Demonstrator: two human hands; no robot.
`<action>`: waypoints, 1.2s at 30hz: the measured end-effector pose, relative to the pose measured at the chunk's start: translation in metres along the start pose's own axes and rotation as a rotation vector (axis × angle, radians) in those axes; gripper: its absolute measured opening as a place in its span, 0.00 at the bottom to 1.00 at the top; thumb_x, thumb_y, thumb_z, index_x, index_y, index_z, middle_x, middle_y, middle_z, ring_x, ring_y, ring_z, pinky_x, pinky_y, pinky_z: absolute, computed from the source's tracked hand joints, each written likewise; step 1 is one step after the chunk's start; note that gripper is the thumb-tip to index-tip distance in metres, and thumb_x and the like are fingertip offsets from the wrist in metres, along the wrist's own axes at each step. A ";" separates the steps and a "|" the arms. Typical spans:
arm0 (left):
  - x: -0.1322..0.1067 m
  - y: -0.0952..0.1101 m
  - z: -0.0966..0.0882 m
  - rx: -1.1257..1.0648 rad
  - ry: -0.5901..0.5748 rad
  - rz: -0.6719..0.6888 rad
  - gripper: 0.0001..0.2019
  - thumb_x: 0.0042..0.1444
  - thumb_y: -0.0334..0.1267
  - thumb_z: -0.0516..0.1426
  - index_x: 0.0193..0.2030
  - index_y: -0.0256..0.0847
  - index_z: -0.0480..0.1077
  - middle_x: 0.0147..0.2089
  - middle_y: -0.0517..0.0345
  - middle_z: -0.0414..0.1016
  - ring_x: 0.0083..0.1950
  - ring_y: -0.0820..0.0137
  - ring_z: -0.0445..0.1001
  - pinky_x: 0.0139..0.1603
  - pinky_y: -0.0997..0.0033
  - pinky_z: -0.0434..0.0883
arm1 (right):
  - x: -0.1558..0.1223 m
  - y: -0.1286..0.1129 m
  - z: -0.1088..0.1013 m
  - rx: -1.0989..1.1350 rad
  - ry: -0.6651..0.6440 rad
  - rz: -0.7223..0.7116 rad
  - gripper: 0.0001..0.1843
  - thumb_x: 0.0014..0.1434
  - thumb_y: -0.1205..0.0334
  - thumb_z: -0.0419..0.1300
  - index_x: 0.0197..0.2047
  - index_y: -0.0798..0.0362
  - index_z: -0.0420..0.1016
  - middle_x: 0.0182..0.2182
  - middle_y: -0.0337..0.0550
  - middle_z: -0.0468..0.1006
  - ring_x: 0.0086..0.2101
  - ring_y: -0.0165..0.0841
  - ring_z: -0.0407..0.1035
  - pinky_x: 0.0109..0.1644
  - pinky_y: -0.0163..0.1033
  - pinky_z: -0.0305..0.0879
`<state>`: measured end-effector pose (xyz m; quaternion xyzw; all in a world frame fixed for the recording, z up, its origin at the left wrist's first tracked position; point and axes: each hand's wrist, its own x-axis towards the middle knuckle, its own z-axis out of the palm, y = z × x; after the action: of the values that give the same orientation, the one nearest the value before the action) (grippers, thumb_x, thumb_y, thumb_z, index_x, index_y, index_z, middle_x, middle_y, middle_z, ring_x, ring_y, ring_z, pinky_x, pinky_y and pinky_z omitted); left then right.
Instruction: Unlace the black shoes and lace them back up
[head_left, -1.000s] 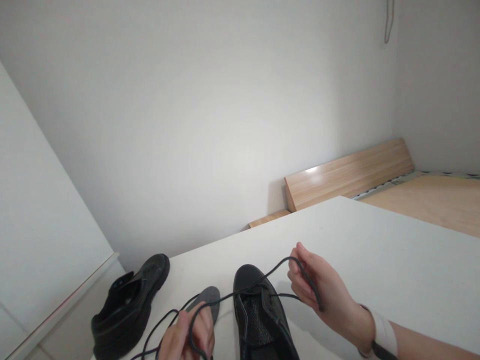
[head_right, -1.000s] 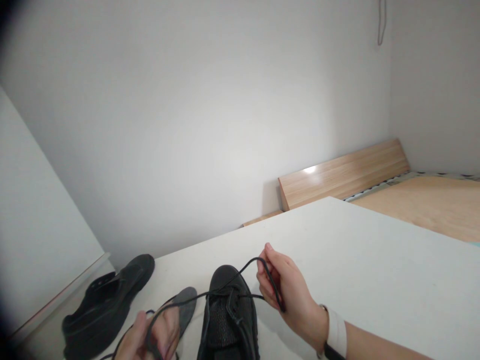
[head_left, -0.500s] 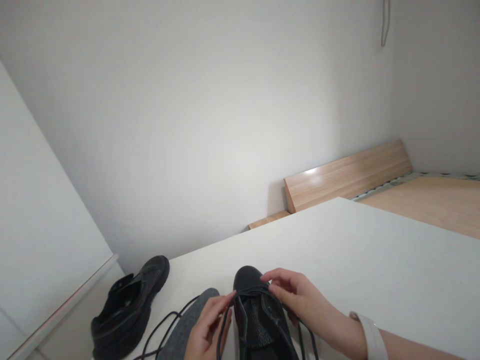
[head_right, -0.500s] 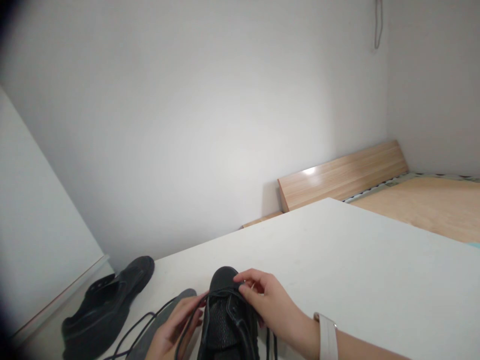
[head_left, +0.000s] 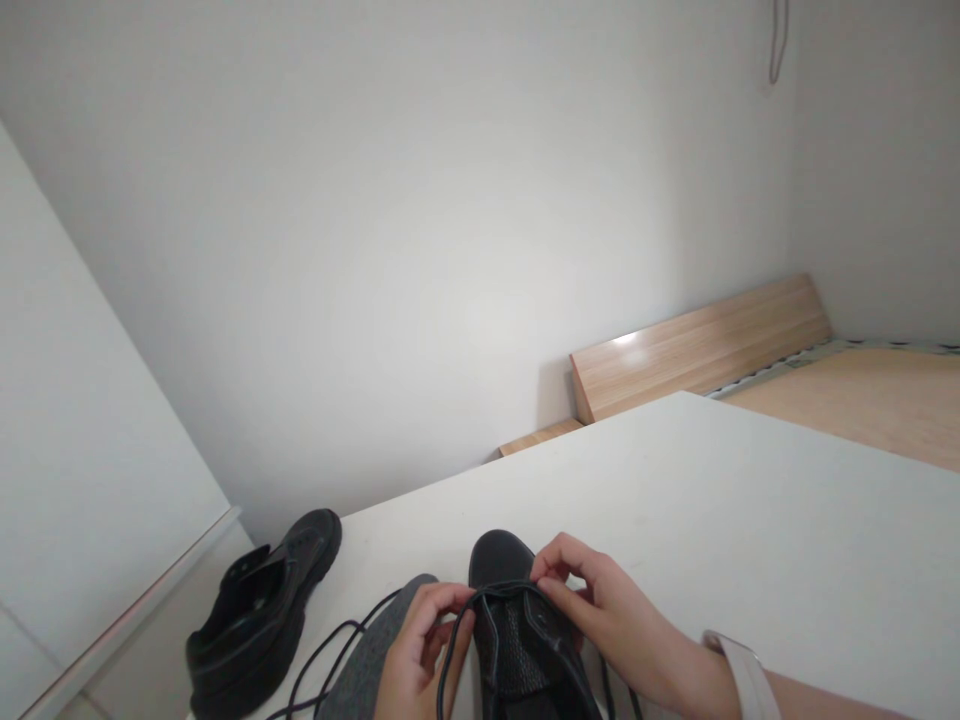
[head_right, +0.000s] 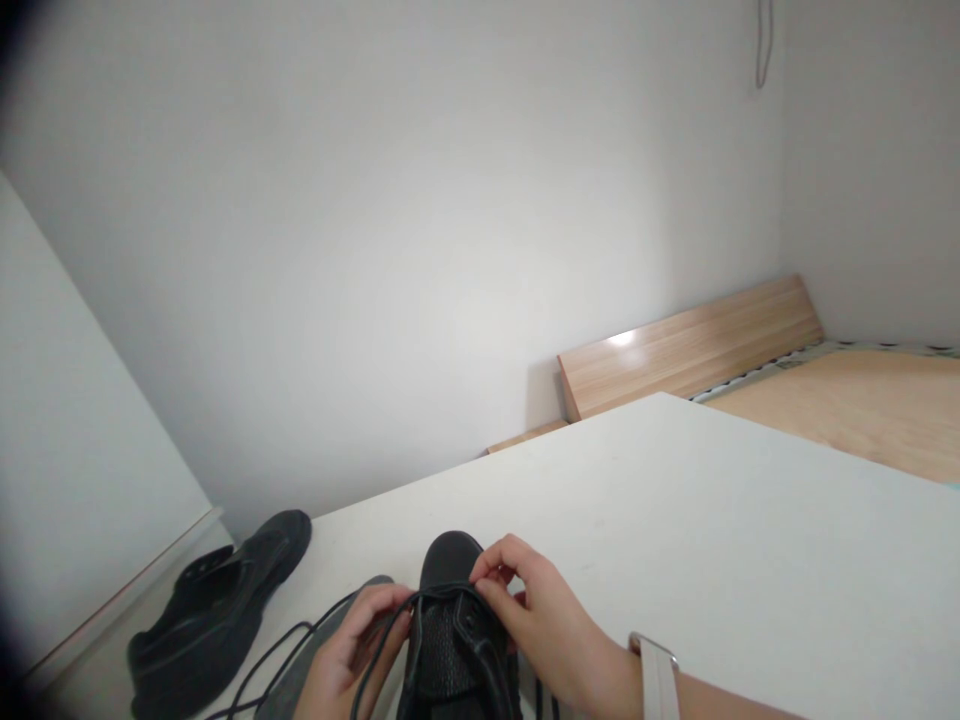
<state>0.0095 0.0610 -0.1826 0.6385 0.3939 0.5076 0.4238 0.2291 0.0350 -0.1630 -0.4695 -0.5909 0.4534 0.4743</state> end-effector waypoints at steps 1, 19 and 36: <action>0.001 0.002 0.001 0.011 -0.018 -0.009 0.17 0.55 0.53 0.65 0.39 0.40 0.79 0.39 0.52 0.75 0.43 0.62 0.77 0.45 0.71 0.74 | -0.001 0.000 0.000 -0.014 -0.005 -0.004 0.14 0.61 0.49 0.56 0.38 0.52 0.69 0.31 0.40 0.68 0.28 0.31 0.62 0.28 0.36 0.60; -0.013 0.040 0.026 0.057 0.123 0.133 0.17 0.64 0.56 0.55 0.35 0.44 0.69 0.34 0.57 0.71 0.39 0.64 0.71 0.43 0.71 0.66 | -0.019 -0.020 -0.002 -0.068 0.068 -0.309 0.09 0.70 0.54 0.49 0.43 0.49 0.64 0.36 0.40 0.67 0.38 0.34 0.63 0.44 0.39 0.62; -0.007 0.039 0.011 -0.167 0.250 0.037 0.17 0.57 0.54 0.63 0.39 0.44 0.66 0.33 0.62 0.70 0.28 0.73 0.69 0.30 0.76 0.71 | 0.001 -0.010 -0.010 -0.207 0.197 -0.190 0.06 0.54 0.63 0.55 0.33 0.52 0.73 0.30 0.41 0.72 0.34 0.36 0.64 0.41 0.43 0.61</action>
<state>0.0221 0.0401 -0.1494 0.5401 0.3880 0.6218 0.4138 0.2382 0.0351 -0.1519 -0.4999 -0.6269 0.2950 0.5196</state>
